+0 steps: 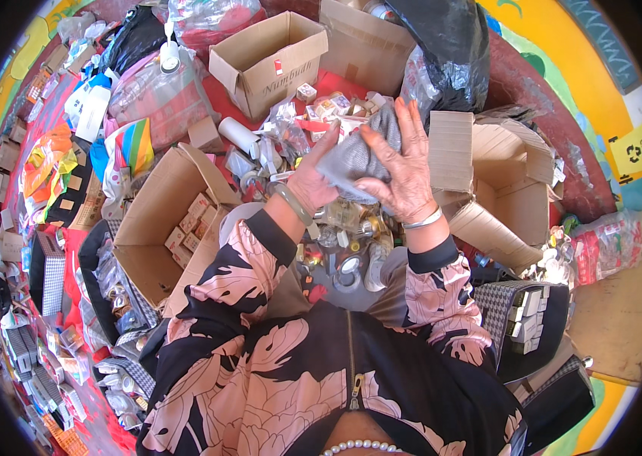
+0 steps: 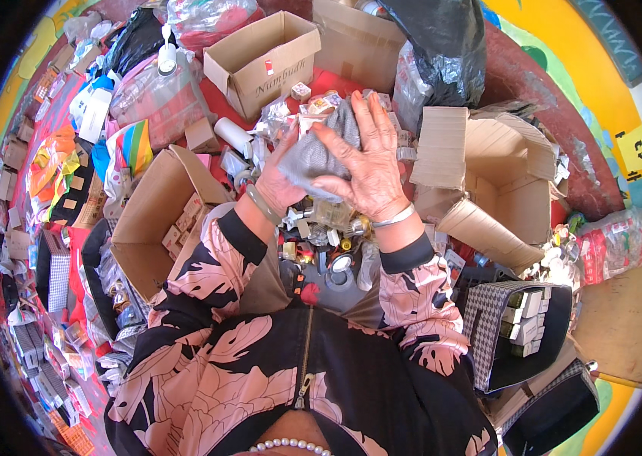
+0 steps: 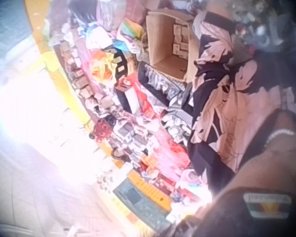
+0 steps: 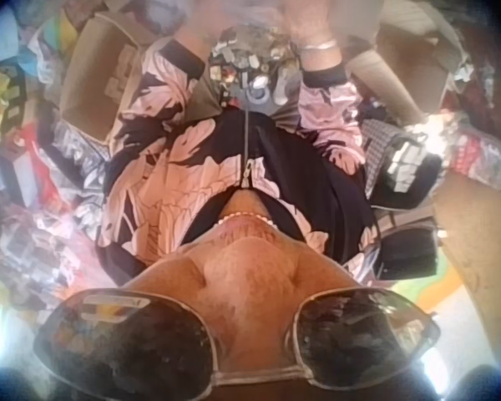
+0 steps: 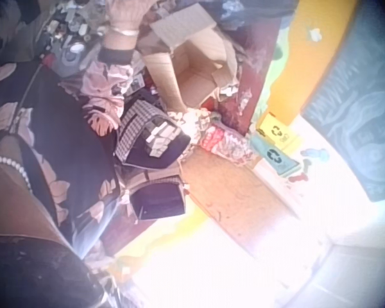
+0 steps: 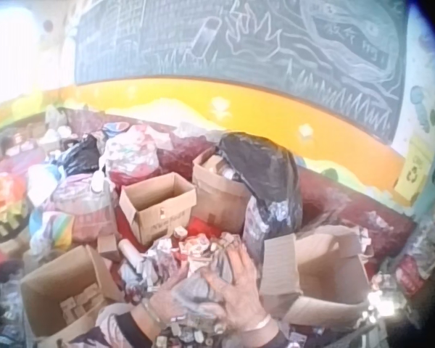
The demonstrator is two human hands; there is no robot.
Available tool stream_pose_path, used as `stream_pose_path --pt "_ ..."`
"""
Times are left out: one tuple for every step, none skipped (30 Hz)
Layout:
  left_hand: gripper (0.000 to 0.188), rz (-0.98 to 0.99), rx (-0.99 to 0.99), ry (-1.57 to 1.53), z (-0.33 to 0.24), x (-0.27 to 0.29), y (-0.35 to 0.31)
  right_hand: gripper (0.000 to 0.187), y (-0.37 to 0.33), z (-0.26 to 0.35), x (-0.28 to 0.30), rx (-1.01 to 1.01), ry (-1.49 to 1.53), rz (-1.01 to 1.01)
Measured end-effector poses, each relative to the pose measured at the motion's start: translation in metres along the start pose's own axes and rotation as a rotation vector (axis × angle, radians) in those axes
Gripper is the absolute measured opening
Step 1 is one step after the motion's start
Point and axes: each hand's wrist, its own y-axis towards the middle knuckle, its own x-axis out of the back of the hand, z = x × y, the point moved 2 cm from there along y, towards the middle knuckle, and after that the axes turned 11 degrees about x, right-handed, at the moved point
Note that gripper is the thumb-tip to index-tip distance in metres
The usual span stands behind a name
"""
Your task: The person sits on the floor and wipes small boxes with a cloth, then places them into a larger cardboard box. They repeatedly pick up boxes from a pile, wipe them, and organize them into the container.
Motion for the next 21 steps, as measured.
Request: stream_pose_path --pt "0.055 0.029 -0.005 0.027 -0.002 -0.003 -0.001 0.064 0.002 0.006 0.001 0.055 -0.16 0.118" --pt "0.054 0.057 -0.011 0.053 -0.003 -0.005 -0.002 0.064 0.0 0.003 -0.001 0.027 -0.153 0.132" --pt "0.052 0.061 0.001 0.048 -0.002 -0.005 -0.001 0.065 -0.004 -0.003 -0.004 0.001 -0.147 0.143" --pt "0.051 0.001 0.034 0.068 -0.001 -0.004 -0.001 0.065 -0.007 -0.005 -0.006 -0.025 -0.141 0.154" --pt "0.05 -0.059 0.067 0.088 0.0 -0.003 -0.001 0.061 -0.009 -0.005 -0.007 -0.06 -0.093 0.106" --pt "0.049 -0.117 0.103 0.108 0.002 -0.003 0.0 0.058 -0.012 -0.006 -0.009 -0.137 -0.066 0.052" --pt "0.046 -0.171 0.092 0.203 0.003 -0.007 -0.002 0.056 -0.016 -0.006 -0.012 -0.213 -0.039 -0.002" --pt "0.046 -0.116 0.106 0.183 0.007 -0.001 0.0 0.053 -0.021 -0.008 -0.014 -0.29 -0.012 -0.057" --pt "0.045 -0.06 0.117 0.162 0.011 0.001 0.002 0.045 -0.021 -0.012 -0.013 -0.261 -0.071 -0.182" --pt "0.045 -0.004 0.128 0.141 0.015 0.003 0.003 0.042 -0.022 -0.015 -0.015 -0.308 -0.098 -0.222" --pt "0.044 -0.052 0.152 0.133 0.017 0.007 0.004 0.039 -0.025 -0.017 -0.016 -0.355 -0.125 -0.263" --pt "0.044 -0.065 0.145 0.127 0.017 0.004 0.005 0.037 -0.026 -0.021 -0.017 -0.404 -0.151 -0.306" --pt "0.043 -0.078 0.138 0.121 0.018 0.001 0.007 0.03 -0.026 -0.027 -0.018 -0.461 -0.109 -0.346" --pt "0.043 -0.091 0.131 0.116 0.018 -0.001 0.009 0.03 -0.028 -0.033 -0.02 -0.558 -0.086 -0.35" --pt "0.046 -0.045 0.114 0.14 0.018 -0.001 0.011 0.03 -0.03 -0.039 -0.02 -0.654 -0.06 -0.358" --pt "0.047 -0.061 0.085 0.149 0.016 0.001 0.01 0.029 -0.031 -0.046 -0.019 -0.749 -0.033 -0.365" --pt "0.048 -0.076 0.057 0.157 0.014 0.002 0.009 0.03 -0.035 -0.056 -0.016 -0.895 0.082 -0.343" --pt "0.049 -0.088 0.033 0.162 0.013 0.001 0.009 0.032 -0.041 -0.067 -0.012 -0.899 0.238 -0.48" --pt "0.054 -0.143 -0.039 0.222 0.011 0.006 0.011 0.034 -0.046 -0.075 -0.012 -0.893 0.398 -0.611" --pt "0.054 -0.193 -0.035 0.229 0.009 0.012 0.014 0.036 -0.051 -0.081 -0.013 -0.881 0.56 -0.74" --pt "0.055 -0.25 -0.036 0.228 0.008 0.019 0.015 0.039 -0.038 -0.067 -0.008 -0.819 0.601 -0.742"
